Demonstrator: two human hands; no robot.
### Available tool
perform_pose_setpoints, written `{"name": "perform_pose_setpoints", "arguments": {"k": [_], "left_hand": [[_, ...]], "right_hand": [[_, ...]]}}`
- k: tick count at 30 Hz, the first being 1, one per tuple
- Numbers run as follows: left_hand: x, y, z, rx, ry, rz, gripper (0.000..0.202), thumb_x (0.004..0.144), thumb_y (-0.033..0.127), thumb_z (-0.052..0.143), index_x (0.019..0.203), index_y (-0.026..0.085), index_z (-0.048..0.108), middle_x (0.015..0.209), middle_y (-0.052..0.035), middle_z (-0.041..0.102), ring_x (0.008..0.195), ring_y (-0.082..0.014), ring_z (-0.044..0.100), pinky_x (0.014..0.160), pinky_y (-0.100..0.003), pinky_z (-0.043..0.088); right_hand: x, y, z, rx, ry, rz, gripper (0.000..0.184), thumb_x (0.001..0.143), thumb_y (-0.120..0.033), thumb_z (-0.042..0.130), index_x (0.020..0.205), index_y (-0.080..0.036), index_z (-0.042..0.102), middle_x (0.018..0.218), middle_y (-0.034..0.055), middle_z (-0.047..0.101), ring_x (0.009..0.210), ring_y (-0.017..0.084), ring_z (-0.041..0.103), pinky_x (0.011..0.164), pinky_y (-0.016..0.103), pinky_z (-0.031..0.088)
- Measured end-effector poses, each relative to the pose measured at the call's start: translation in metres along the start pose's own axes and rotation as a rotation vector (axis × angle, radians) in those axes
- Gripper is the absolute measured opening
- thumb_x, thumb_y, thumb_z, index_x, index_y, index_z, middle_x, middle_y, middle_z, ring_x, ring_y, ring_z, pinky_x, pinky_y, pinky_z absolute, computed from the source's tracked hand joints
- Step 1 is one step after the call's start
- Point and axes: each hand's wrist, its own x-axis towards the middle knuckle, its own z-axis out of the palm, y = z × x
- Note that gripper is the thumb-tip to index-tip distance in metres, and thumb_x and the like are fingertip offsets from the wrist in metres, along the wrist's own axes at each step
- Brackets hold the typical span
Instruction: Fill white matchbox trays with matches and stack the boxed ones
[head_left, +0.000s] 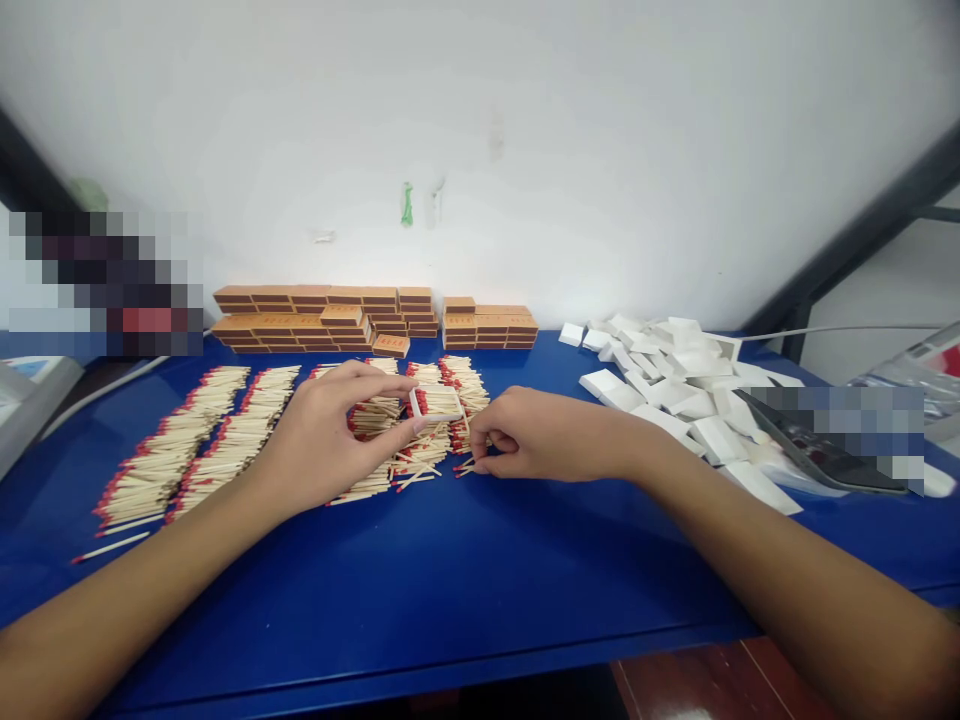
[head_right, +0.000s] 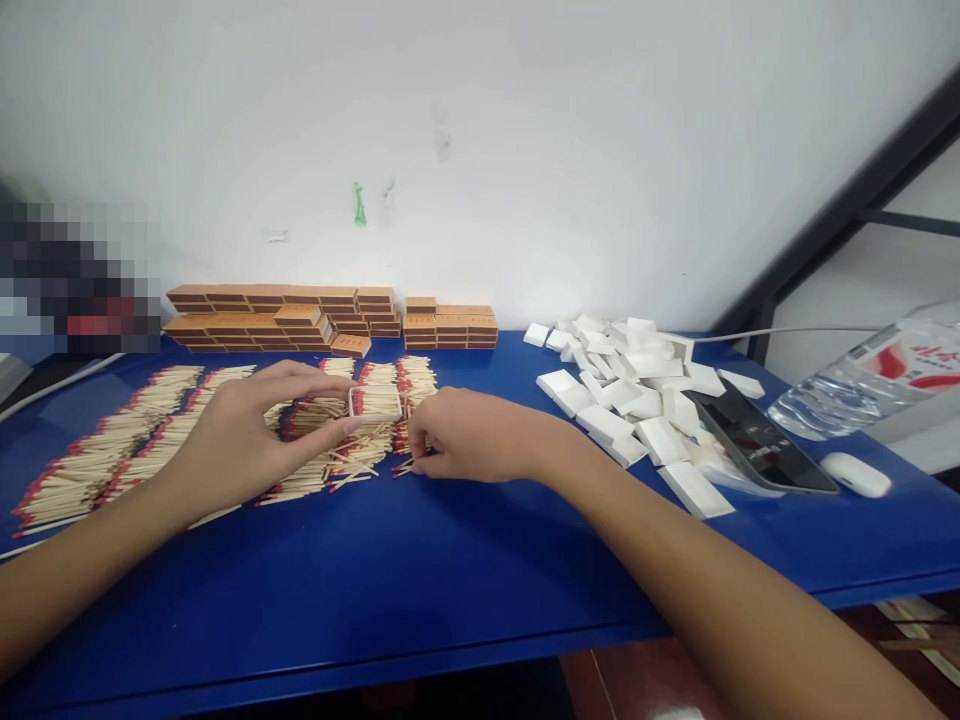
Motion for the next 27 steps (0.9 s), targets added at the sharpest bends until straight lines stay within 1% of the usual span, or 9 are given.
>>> {"name": "perform_pose_setpoints", "arguments": {"k": [6, 8, 10, 13, 16, 18, 21, 24, 27], "left_hand": [[0.0, -0.001, 0.001, 0.016, 0.004, 0.009, 0.033, 0.086, 0.049, 0.076, 0.107, 0.023, 0.077, 0.102, -0.0036, 0.075, 0.09, -0.0206, 0.069, 0.082, -0.033, 0.052], [0.0, -0.002, 0.002, 0.022, 0.011, 0.011, 0.034, 0.086, 0.051, 0.075, 0.106, 0.023, 0.077, 0.102, -0.0041, 0.075, 0.09, -0.0211, 0.069, 0.082, -0.033, 0.052], [0.0, -0.002, 0.002, 0.024, 0.006, 0.015, 0.035, 0.086, 0.051, 0.075, 0.107, 0.022, 0.077, 0.102, -0.0047, 0.075, 0.09, -0.0214, 0.069, 0.083, -0.034, 0.052], [0.0, -0.003, 0.003, 0.028, -0.011, 0.017, 0.032, 0.087, 0.047, 0.075, 0.108, 0.022, 0.077, 0.103, -0.0048, 0.074, 0.09, -0.0216, 0.069, 0.085, -0.035, 0.053], [0.0, -0.003, 0.003, 0.041, -0.011, 0.016, 0.031, 0.087, 0.046, 0.075, 0.107, 0.022, 0.077, 0.103, -0.0048, 0.074, 0.091, -0.0221, 0.069, 0.085, -0.035, 0.053], [0.0, -0.002, 0.002, 0.036, -0.007, 0.021, 0.032, 0.087, 0.047, 0.075, 0.107, 0.022, 0.077, 0.104, -0.0045, 0.074, 0.09, -0.0211, 0.069, 0.082, -0.033, 0.053], [-0.001, -0.002, 0.002, 0.025, -0.006, 0.03, 0.031, 0.087, 0.045, 0.076, 0.108, 0.022, 0.077, 0.103, -0.0042, 0.074, 0.089, -0.0202, 0.069, 0.083, -0.032, 0.053], [-0.001, -0.002, 0.003, 0.002, -0.008, 0.041, 0.03, 0.085, 0.042, 0.077, 0.108, 0.023, 0.077, 0.104, -0.0048, 0.073, 0.092, -0.0207, 0.069, 0.085, -0.033, 0.053], [-0.002, 0.0, 0.004, -0.059, -0.015, 0.051, 0.029, 0.086, 0.04, 0.077, 0.11, 0.024, 0.077, 0.102, -0.0038, 0.073, 0.092, -0.0188, 0.067, 0.082, -0.03, 0.054]], "right_hand": [[-0.001, -0.002, 0.001, -0.029, 0.01, 0.003, 0.006, 0.086, -0.017, 0.065, 0.083, -0.017, 0.07, 0.077, 0.0012, 0.066, 0.063, 0.012, 0.049, 0.06, 0.026, 0.032], [-0.005, -0.002, -0.004, 0.019, 0.028, -0.02, 0.008, 0.087, -0.018, 0.064, 0.085, -0.017, 0.071, 0.074, 0.0001, 0.064, 0.061, 0.011, 0.048, 0.06, 0.027, 0.032], [-0.008, 0.002, -0.01, 0.112, 0.025, -0.057, 0.012, 0.09, -0.024, 0.064, 0.089, -0.018, 0.074, 0.068, -0.002, 0.059, 0.058, 0.011, 0.046, 0.058, 0.027, 0.032], [-0.01, 0.016, -0.017, 0.199, -0.002, -0.062, 0.018, 0.091, -0.034, 0.066, 0.092, -0.019, 0.075, 0.062, -0.0044, 0.053, 0.055, 0.01, 0.043, 0.056, 0.027, 0.031], [-0.006, 0.036, -0.018, 0.152, 0.024, 0.015, 0.019, 0.089, -0.035, 0.068, 0.087, -0.018, 0.075, 0.06, -0.0048, 0.05, 0.054, 0.01, 0.042, 0.055, 0.027, 0.029], [-0.004, 0.043, -0.017, 0.15, 0.044, 0.026, 0.02, 0.089, -0.037, 0.068, 0.086, -0.018, 0.075, 0.058, -0.0055, 0.048, 0.053, 0.009, 0.041, 0.055, 0.027, 0.028], [-0.003, 0.037, -0.015, 0.195, 0.13, -0.024, 0.023, 0.091, -0.04, 0.066, 0.089, -0.019, 0.074, 0.057, -0.0067, 0.045, 0.053, 0.009, 0.036, 0.055, 0.027, 0.025], [-0.004, 0.022, -0.012, 0.198, 0.296, -0.044, 0.02, 0.092, -0.039, 0.066, 0.087, -0.02, 0.071, 0.057, -0.0071, 0.042, 0.053, 0.009, 0.034, 0.055, 0.028, 0.023], [-0.002, 0.012, -0.007, 0.145, 0.424, -0.048, 0.018, 0.093, -0.036, 0.065, 0.085, -0.02, 0.069, 0.058, -0.0071, 0.041, 0.054, 0.01, 0.035, 0.056, 0.028, 0.023]]}}
